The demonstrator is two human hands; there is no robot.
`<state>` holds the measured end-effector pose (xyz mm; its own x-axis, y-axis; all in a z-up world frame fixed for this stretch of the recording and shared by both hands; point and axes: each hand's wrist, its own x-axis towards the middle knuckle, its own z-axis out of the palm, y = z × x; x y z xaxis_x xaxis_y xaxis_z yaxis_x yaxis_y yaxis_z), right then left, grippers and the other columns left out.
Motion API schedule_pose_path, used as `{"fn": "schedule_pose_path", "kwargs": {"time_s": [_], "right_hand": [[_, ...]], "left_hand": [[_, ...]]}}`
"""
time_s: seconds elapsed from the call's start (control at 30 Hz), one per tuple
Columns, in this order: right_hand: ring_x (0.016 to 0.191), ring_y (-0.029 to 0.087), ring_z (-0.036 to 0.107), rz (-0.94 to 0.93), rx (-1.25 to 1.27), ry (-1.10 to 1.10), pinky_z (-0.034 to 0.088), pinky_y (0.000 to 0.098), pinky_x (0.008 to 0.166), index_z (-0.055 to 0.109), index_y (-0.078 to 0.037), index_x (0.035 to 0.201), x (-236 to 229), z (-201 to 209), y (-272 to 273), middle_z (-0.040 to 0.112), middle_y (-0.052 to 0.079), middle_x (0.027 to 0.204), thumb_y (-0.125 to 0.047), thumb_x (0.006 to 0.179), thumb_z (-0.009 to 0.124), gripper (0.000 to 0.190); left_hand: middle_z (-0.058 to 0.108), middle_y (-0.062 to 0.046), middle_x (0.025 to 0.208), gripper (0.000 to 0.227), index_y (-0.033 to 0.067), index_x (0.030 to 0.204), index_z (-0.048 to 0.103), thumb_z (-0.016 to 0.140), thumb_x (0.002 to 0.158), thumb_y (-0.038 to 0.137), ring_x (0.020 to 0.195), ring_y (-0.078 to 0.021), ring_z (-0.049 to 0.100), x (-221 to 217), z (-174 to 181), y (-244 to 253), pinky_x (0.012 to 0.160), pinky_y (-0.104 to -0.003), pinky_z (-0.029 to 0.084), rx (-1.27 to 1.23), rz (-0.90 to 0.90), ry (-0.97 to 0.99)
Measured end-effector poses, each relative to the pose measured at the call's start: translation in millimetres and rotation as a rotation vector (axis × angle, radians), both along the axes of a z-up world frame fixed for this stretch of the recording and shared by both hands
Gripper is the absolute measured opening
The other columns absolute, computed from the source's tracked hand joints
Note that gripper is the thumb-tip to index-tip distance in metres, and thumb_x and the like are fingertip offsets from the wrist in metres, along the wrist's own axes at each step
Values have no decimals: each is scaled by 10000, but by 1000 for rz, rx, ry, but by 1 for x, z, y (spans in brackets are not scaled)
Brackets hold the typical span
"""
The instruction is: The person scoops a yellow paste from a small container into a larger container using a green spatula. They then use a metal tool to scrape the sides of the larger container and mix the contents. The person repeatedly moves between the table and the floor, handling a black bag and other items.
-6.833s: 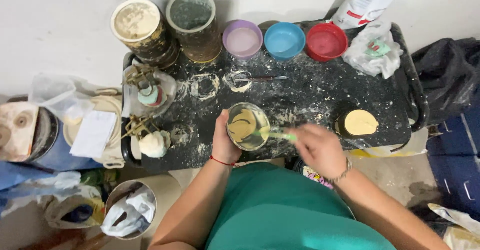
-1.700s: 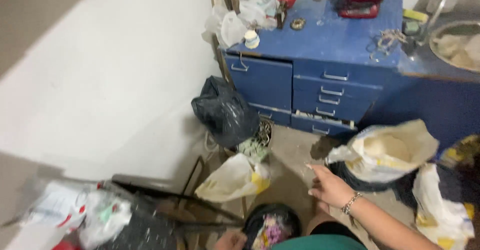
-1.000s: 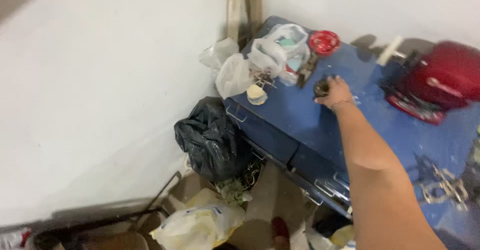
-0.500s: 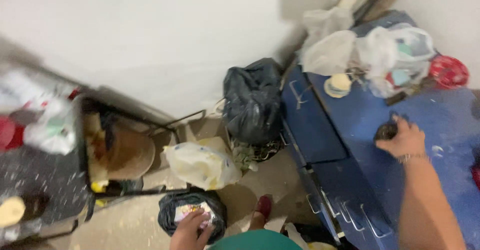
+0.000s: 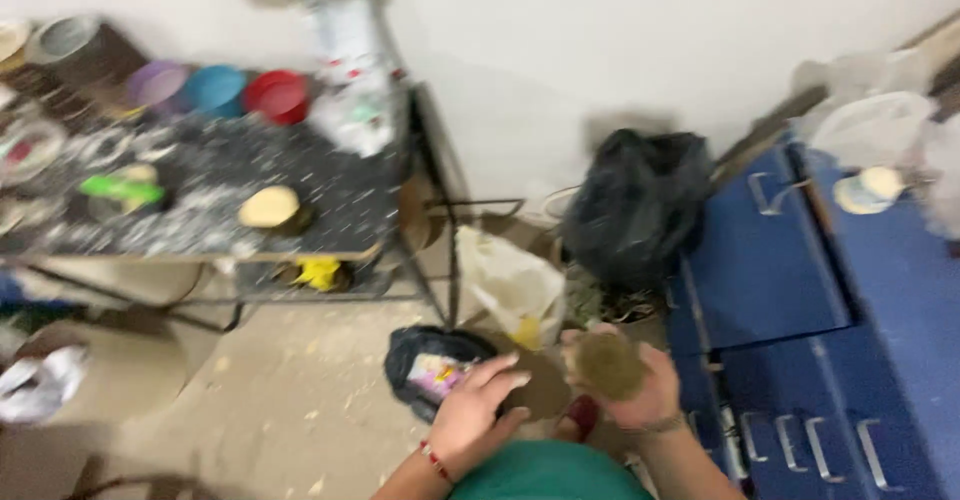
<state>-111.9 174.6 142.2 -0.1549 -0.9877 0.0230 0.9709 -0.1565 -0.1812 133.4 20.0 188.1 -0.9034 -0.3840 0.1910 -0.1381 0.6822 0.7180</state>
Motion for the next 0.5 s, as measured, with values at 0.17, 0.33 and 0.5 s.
{"fn": "schedule_pose_path", "kwargs": {"time_s": [0.17,0.33,0.5], "right_hand": [[1245,389,609,246,296,-150,474,564,1047,606,-100,1409,167,-28,-68,625,185,1409,-532,966,564,620],[1076,285,722,438,500,-95,564,428,913,714,-175,1263,272,-48,-104,758,109,1208,-623,976,498,574],[994,199,722,154,-1,1131,570,374,903,658,41,1211,335,35,-122,792,171,1163,-183,1057,460,336]], "left_hand": [[498,-175,1545,595,179,1344,637,862,797,243,1432,-453,454,118,39,-14,1082,-573,454,-332,22,115],[522,-121,1549,610,196,1249,658,909,701,289,1337,-400,531,217,54,-30,978,-514,498,-435,51,-25],[574,-81,1419,694,131,1234,608,925,639,295,1300,-344,500,278,82,-39,995,-449,517,-432,54,-87]]}}
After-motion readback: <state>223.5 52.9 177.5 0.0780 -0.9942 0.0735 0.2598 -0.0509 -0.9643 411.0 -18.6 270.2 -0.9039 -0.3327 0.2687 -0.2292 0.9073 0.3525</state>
